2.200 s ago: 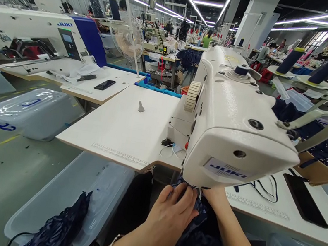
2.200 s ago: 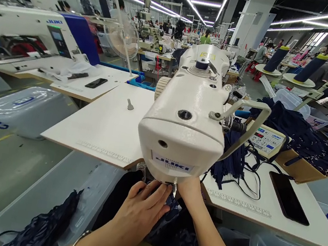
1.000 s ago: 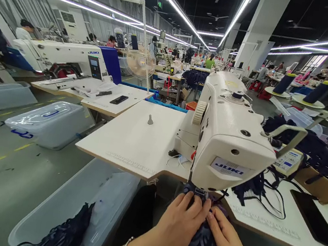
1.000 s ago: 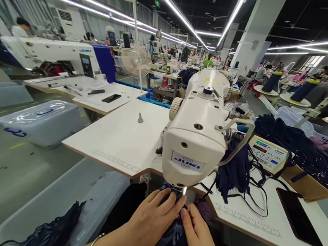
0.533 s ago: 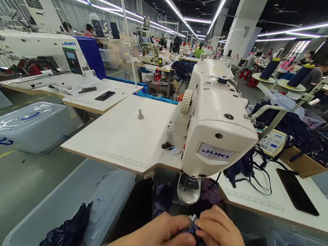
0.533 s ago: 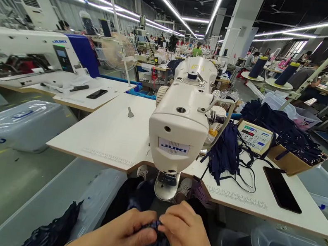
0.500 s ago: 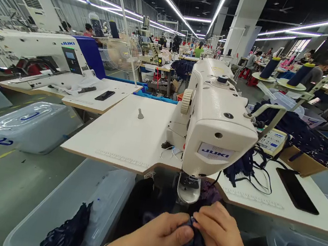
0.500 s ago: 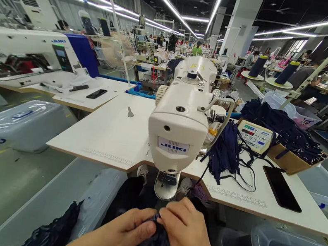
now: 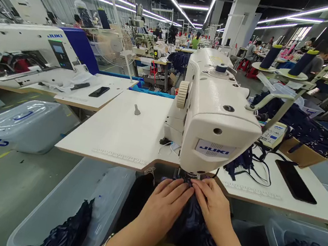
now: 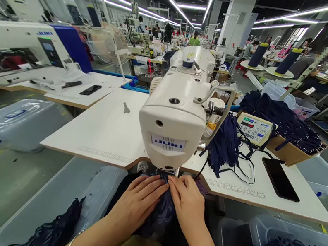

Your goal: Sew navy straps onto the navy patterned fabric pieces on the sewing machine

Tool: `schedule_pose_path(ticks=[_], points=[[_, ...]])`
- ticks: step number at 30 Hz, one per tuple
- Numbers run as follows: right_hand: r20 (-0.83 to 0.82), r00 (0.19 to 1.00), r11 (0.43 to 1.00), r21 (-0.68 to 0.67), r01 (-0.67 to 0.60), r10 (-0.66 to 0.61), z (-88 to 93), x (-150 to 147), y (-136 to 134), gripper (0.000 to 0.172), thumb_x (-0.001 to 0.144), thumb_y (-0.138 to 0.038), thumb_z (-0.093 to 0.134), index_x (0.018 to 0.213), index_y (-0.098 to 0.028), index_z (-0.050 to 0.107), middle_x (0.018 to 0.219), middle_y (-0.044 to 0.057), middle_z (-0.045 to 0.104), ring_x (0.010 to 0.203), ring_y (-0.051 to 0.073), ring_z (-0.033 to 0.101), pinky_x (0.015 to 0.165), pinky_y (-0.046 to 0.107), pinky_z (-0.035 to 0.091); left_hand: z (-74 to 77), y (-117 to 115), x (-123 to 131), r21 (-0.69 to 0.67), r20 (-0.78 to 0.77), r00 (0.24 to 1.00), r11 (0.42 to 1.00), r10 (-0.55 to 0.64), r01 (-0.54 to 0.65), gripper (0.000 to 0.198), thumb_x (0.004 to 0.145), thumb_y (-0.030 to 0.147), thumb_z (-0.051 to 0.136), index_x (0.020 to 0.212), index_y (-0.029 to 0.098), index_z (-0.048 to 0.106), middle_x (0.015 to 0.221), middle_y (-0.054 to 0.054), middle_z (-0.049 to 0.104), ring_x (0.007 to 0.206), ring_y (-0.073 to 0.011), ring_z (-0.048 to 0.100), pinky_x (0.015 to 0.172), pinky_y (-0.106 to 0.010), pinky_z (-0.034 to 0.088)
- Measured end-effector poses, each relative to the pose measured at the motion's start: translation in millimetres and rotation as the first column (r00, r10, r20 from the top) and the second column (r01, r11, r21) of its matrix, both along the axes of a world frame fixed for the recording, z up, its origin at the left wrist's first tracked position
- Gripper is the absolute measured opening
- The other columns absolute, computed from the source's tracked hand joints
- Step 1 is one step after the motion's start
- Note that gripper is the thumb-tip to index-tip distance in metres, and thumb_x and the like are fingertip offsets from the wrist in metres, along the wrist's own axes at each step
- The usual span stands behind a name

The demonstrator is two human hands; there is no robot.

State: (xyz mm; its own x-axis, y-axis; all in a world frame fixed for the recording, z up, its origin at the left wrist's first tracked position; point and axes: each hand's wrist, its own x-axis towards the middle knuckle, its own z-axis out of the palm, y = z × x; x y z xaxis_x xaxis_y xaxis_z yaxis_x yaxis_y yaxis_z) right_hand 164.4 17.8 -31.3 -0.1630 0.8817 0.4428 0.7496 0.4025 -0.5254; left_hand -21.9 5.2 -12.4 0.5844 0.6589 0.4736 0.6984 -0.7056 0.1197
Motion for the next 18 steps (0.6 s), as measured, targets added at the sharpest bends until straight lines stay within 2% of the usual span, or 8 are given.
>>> schedule_pose_path(ticks=[3,6,10,18], points=[[-0.232,0.972,0.981,-0.193,-0.013,-0.033,-3.6,3,1,0.023,0.096,-0.036,0.045,0.107,-0.023,0.059,0.088,0.004,0.065,0.08,0.017,0.062,0.071,0.026,0.048,-4.1,-2,7,-0.007,0.005,0.997,0.997,0.081,-0.081,0.035,0.098,0.019,0.04,0.131,0.023,0.05,0.125,-0.002,0.062,0.12,-0.016,0.052,0.098,-0.034,0.034],[-0.362,0.92,0.958,-0.284,0.042,-0.147,-2.1,0,7,0.018,0.092,-0.039,0.049,0.097,-0.022,0.052,0.081,0.002,0.063,0.073,0.016,0.062,0.066,0.026,0.048,-7.7,-1,15,0.047,0.009,0.988,0.987,0.154,-0.154,0.032,0.099,0.023,0.041,0.129,0.025,0.052,0.123,-0.001,0.064,0.117,-0.0168,0.054,0.097,-0.035,0.033],[-0.387,0.906,0.953,-0.297,0.055,-0.173,0.6,-3,16,0.014,0.091,-0.037,0.047,0.09,-0.023,0.047,0.085,0.003,0.064,0.081,0.019,0.063,0.069,0.028,0.047,-7.5,2,22,0.085,0.005,0.979,0.975,0.205,-0.205,0.031,0.099,0.025,0.041,0.127,0.023,0.054,0.12,-0.002,0.065,0.114,-0.017,0.055,0.096,-0.035,0.032],[-0.381,0.912,0.957,-0.286,0.039,-0.151,-2.5,-1,24,0.015,0.09,-0.037,0.046,0.092,-0.023,0.047,0.086,0.004,0.066,0.083,0.021,0.065,0.074,0.032,0.047,-5.3,4,28,0.123,-0.01,0.969,0.962,0.248,-0.245,0.031,0.098,0.024,0.042,0.126,0.022,0.055,0.117,-0.003,0.065,0.114,-0.0171,0.054,0.097,-0.035,0.031]])
